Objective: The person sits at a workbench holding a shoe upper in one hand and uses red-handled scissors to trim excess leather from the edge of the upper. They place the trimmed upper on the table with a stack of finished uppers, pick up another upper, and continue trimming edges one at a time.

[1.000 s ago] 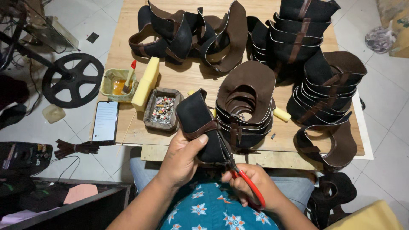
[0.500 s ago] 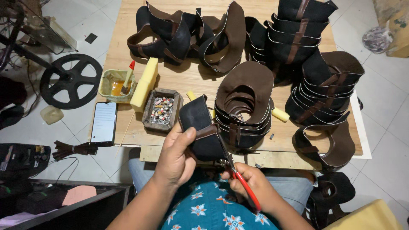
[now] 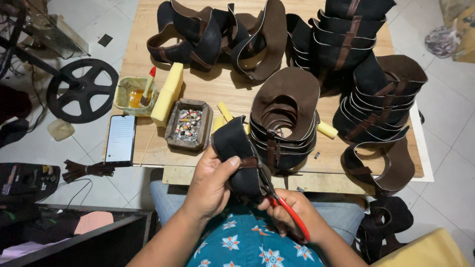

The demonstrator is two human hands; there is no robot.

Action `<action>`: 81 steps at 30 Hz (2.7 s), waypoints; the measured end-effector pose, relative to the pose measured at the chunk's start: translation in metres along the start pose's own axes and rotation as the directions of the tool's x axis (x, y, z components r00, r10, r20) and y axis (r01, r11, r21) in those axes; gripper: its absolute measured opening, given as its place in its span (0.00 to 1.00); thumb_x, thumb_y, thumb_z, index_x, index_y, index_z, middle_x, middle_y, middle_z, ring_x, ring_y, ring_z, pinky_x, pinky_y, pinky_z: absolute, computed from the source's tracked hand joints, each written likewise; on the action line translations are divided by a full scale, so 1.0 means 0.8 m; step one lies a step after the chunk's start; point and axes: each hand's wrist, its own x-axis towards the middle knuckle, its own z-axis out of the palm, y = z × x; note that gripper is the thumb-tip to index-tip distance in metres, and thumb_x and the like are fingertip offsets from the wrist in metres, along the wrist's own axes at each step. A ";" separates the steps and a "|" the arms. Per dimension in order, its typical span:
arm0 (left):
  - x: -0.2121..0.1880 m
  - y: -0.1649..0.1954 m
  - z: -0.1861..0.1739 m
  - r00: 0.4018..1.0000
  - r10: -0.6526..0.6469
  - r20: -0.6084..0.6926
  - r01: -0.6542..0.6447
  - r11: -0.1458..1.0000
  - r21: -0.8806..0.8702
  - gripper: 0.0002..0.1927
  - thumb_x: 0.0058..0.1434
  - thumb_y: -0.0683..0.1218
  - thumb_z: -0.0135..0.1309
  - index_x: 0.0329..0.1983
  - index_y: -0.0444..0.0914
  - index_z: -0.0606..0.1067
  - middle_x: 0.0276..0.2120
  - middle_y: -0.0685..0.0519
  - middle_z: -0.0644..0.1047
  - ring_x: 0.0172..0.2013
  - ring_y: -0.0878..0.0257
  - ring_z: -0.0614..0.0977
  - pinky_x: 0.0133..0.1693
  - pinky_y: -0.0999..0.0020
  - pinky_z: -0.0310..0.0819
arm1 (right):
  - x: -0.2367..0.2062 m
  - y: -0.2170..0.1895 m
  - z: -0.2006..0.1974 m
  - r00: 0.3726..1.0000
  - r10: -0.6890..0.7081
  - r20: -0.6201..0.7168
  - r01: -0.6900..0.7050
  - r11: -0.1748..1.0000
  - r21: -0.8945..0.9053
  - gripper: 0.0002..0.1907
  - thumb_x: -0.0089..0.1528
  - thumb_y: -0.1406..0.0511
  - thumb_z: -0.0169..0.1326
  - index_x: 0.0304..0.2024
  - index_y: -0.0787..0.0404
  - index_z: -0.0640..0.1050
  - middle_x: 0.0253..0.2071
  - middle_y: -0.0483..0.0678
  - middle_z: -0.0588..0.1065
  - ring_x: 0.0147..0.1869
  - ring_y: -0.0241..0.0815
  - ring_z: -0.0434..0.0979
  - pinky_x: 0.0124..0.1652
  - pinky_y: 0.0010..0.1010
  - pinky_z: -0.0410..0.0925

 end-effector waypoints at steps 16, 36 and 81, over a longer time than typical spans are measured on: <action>-0.008 -0.016 0.001 0.998 -0.062 0.018 0.064 0.992 -0.106 0.22 0.68 0.35 0.48 0.65 0.39 0.64 0.57 0.47 0.74 0.55 0.56 0.79 0.57 0.55 0.75 | -0.001 0.005 0.003 0.991 0.051 -0.123 -0.063 0.994 -0.095 0.23 0.60 0.51 0.62 0.44 0.64 0.78 0.22 0.40 0.70 0.19 0.30 0.66 0.20 0.23 0.62; -0.001 0.014 0.019 0.998 0.051 0.036 -0.059 0.960 0.275 0.26 0.68 0.40 0.50 0.69 0.33 0.62 0.58 0.47 0.74 0.59 0.61 0.75 0.63 0.62 0.68 | -0.002 -0.024 0.013 0.993 -0.082 -0.081 0.046 0.926 -0.374 0.22 0.63 0.54 0.57 0.50 0.64 0.73 0.34 0.42 0.70 0.37 0.32 0.67 0.38 0.26 0.67; -0.004 -0.018 0.006 0.961 0.009 0.275 -0.271 0.210 0.939 0.24 0.59 0.43 0.59 0.59 0.33 0.72 0.57 0.41 0.72 0.56 0.47 0.77 0.56 0.61 0.70 | -0.069 -0.027 -0.165 0.325 -0.515 -0.793 -0.510 0.611 -0.606 0.22 0.57 0.61 0.68 0.49 0.63 0.76 0.38 0.55 0.79 0.40 0.46 0.79 0.42 0.36 0.71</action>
